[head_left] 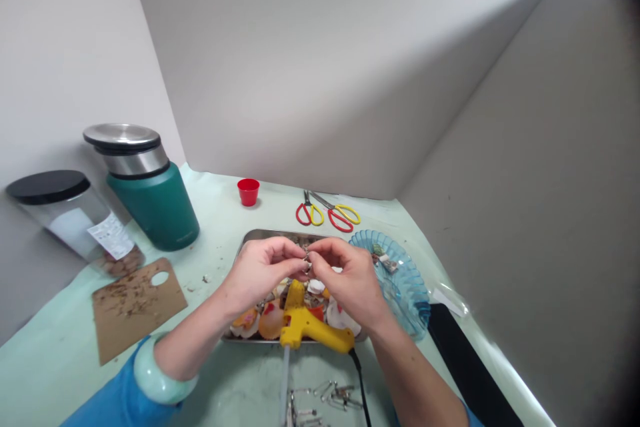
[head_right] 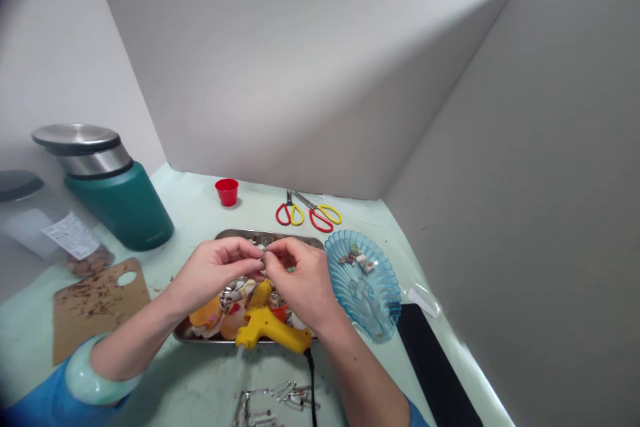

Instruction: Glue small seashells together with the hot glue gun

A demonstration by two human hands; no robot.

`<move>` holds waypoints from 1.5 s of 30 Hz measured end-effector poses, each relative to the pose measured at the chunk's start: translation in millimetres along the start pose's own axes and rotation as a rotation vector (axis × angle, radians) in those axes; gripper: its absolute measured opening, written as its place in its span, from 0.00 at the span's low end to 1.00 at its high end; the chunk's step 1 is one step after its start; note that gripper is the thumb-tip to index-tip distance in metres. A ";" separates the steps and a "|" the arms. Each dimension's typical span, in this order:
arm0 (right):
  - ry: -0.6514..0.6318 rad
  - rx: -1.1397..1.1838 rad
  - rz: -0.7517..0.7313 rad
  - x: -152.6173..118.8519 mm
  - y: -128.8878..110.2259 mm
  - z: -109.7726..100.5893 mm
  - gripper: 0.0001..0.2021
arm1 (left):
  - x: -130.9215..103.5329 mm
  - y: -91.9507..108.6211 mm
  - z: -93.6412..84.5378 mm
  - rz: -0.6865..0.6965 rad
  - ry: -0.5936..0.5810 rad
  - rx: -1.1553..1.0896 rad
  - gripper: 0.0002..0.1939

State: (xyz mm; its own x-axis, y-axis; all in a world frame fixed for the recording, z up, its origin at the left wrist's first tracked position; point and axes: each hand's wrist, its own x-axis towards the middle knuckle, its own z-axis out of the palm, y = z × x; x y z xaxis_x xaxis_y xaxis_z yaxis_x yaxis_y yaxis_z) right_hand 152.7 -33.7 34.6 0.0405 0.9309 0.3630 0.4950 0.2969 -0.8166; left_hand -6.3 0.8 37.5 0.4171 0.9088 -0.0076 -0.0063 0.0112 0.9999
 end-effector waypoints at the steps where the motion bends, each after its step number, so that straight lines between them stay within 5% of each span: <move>1: -0.007 -0.002 0.000 0.1 0.5 0.0 0.05 | -0.5 -0.8 -0.5 0.013 0.001 0.034 0.03; 17: -0.063 0.010 -0.039 0.2 6.2 -0.9 0.09 | 1.2 3.3 -2.5 -0.048 0.069 0.027 0.05; 25: 0.031 -0.182 -0.280 2.5 -2.6 -8.1 0.06 | 0.8 4.8 -0.1 -0.021 0.118 0.006 0.05; 33: 0.059 -0.347 -0.373 -1.8 0.9 -1.4 0.06 | -1.7 -0.2 3.4 0.047 0.148 0.013 0.04; 45: 0.112 -0.383 -0.334 -0.8 4.8 7.4 0.04 | -2.1 -1.2 4.9 0.064 0.164 0.033 0.02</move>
State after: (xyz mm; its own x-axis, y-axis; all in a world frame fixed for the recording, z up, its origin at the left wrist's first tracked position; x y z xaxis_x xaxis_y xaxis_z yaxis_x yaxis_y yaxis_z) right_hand 148.7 -31.5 27.0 -0.0919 0.7642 0.6384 0.7779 0.4553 -0.4330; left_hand -2.7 -3.2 36.4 0.2625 0.9633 0.0571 0.0032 -0.0601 0.9982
